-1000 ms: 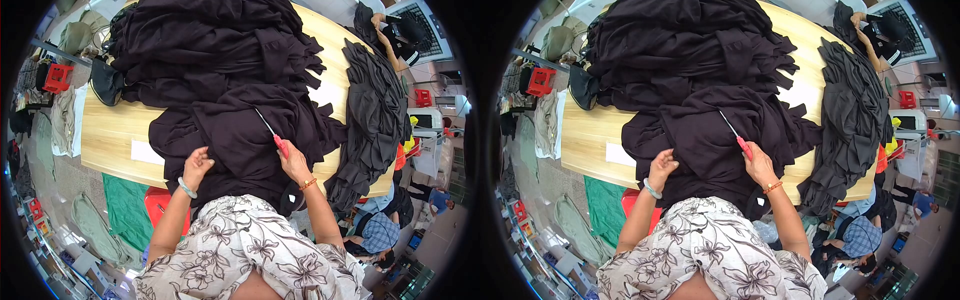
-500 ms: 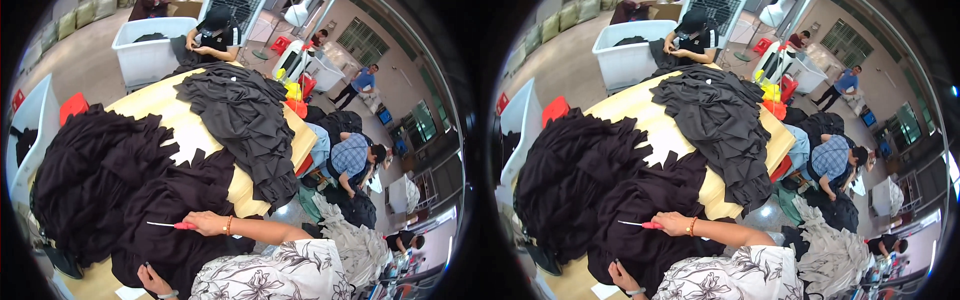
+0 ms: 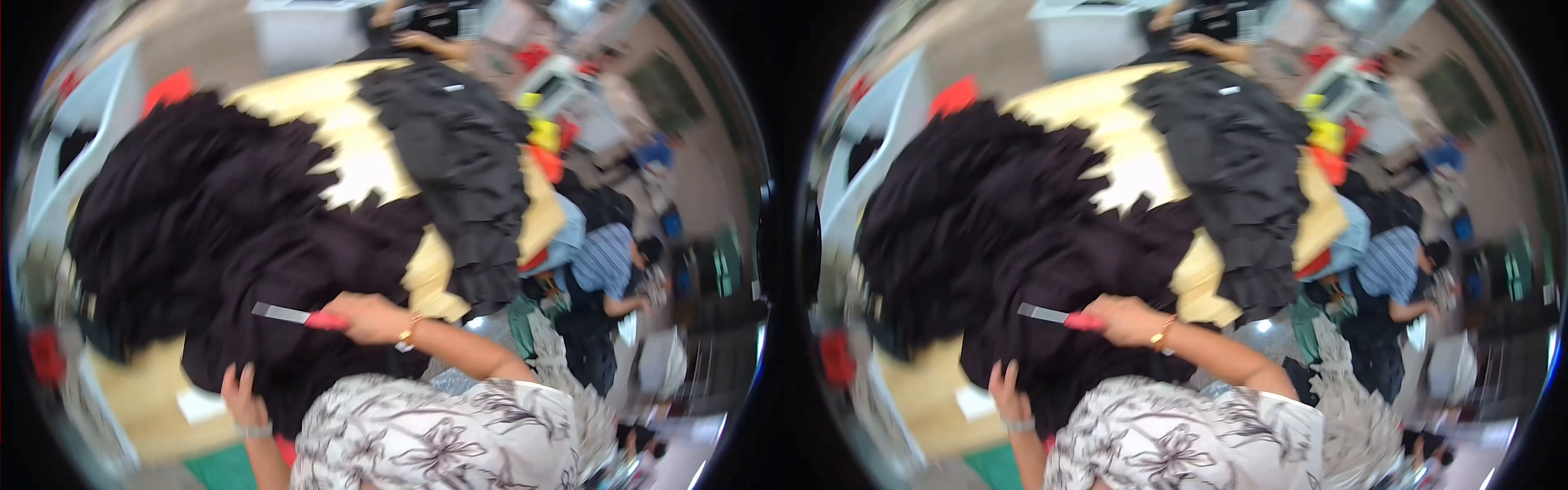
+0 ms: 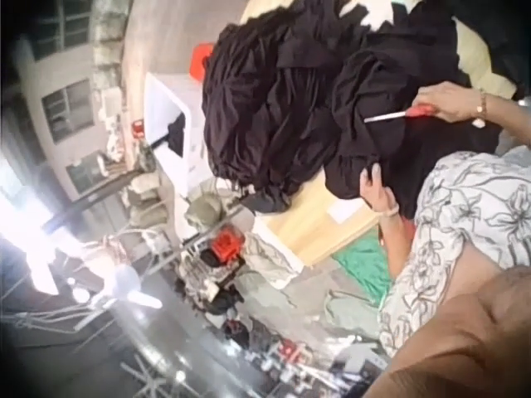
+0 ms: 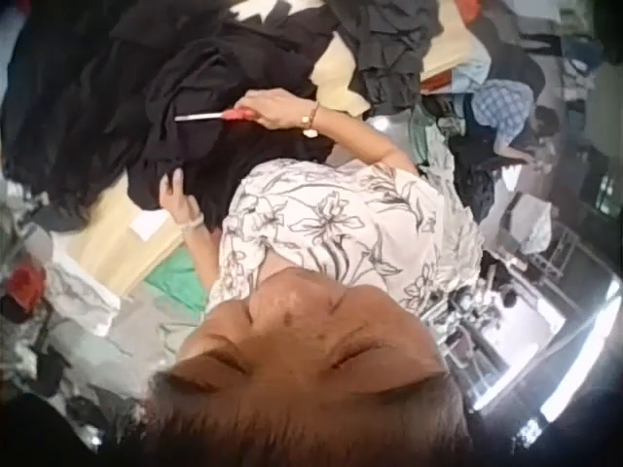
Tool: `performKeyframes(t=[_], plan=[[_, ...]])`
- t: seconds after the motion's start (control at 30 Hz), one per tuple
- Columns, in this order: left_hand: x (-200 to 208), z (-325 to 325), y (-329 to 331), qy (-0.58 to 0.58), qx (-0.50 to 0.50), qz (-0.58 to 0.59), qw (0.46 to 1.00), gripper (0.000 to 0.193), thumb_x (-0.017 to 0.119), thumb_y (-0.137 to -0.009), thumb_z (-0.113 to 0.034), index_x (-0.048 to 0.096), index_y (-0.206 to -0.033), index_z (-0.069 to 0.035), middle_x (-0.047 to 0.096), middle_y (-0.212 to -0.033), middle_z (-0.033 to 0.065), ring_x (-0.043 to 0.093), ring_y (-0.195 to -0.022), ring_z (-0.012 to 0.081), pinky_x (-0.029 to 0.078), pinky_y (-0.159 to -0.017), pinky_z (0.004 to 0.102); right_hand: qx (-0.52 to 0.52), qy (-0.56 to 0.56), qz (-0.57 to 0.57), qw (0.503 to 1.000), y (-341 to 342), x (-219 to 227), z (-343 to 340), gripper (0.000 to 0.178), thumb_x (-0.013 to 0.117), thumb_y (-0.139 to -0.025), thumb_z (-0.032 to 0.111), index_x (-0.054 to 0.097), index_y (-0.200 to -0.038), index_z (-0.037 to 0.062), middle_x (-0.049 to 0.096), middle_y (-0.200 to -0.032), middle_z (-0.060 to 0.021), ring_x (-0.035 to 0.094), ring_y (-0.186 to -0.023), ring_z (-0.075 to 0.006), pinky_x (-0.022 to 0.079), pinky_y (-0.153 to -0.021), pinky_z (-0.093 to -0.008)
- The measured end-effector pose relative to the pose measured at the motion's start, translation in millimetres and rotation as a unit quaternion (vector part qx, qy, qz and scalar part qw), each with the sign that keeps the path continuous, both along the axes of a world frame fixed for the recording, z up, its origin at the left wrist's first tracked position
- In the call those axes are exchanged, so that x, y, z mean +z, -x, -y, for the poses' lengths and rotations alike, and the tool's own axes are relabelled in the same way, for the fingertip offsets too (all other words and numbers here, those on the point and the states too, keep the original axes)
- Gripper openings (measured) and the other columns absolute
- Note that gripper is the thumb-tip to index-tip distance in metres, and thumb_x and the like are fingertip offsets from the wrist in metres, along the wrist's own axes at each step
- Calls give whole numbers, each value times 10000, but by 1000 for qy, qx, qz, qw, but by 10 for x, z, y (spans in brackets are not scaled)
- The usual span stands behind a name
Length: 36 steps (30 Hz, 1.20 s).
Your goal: The recorder is using scissors to trim loose threads from pieces of black fabric in a factory setting.
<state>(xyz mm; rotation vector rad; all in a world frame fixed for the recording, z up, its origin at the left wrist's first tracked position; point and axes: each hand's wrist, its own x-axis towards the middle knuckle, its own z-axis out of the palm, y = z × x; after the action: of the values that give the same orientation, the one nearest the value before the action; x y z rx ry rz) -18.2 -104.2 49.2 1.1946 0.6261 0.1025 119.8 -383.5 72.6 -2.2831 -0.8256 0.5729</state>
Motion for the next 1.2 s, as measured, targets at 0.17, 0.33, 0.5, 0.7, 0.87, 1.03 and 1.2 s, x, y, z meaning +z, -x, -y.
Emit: performKeyframes(t=[0.17, 0.33, 0.5, 0.7, 0.87, 1.03, 1.2], plan=[[20, 56, -159, -95, -4, 20, 995, 142, 708, -836, -5, 690, -970, 39, 668, -897, -4, 576, -805, 62, 465, -747, 210, 14, 47, -17, 999, -18, 313, 61, 376, 621, -852, 93, 592, -1225, 135, 638, -1148, -114, 601, -1090, -320, 487, -920, -404], [-266, 55, -124, -130, 46, 112, 984, 116, 711, -792, 75, 628, -872, 73, 613, -866, 18, 525, -752, 60, 434, -669, 199, 93, 65, -55, 992, -36, 485, -58, 434, 631, -795, 32, 584, -1219, 110, 646, -1092, -137, 614, -1005, -344, 490, -865, -422], [-248, 19, -82, -258, 25, 115, 959, 147, 706, -757, 79, 621, -876, 65, 620, -866, 65, 553, -750, 104, 458, -694, 222, 154, 104, -32, 982, 39, 675, -108, 353, 653, -794, 115, 598, -1141, 90, 659, -851, -148, 643, -810, -346, 500, -730, -427], [-191, -24, -117, -279, -47, 129, 950, 143, 663, -739, 98, 617, -868, 57, 634, -875, 96, 593, -772, 161, 473, -723, 241, 170, 129, -8, 977, 59, 680, -170, 292, 675, -824, 198, 605, -1080, 75, 647, -743, -145, 645, -726, -338, 489, -662, -420], [-198, -77, -129, -284, -58, 138, 947, 174, 680, -716, 103, 619, -872, 55, 633, -866, 101, 599, -766, 173, 476, -728, 243, 169, 136, -13, 976, 39, 702, -161, 282, 676, -844, 226, 607, -1068, 68, 648, -730, -150, 645, -711, -337, 483, -642, -420], [-186, -87, -144, -278, -66, 132, 949, 147, 684, -732, 98, 624, -858, 53, 637, -865, 95, 604, -770, 164, 476, -729, 245, 173, 147, -55, 972, 7, 777, -199, 273, 680, -848, 208, 610, -1073, 72, 651, -752, -148, 640, -712, -343, 484, -641, -414], [-158, 63, -173, -181, -148, 138, 962, 92, 708, -786, 53, 663, -867, 49, 649, -871, 84, 599, -779, 135, 469, -727, 236, 122, -45, -92, 987, -32, 577, -418, 421, 681, -828, 55, 568, -1233, 71, 645, -1087, -140, 640, -977, -319, 505, -833, -368]])
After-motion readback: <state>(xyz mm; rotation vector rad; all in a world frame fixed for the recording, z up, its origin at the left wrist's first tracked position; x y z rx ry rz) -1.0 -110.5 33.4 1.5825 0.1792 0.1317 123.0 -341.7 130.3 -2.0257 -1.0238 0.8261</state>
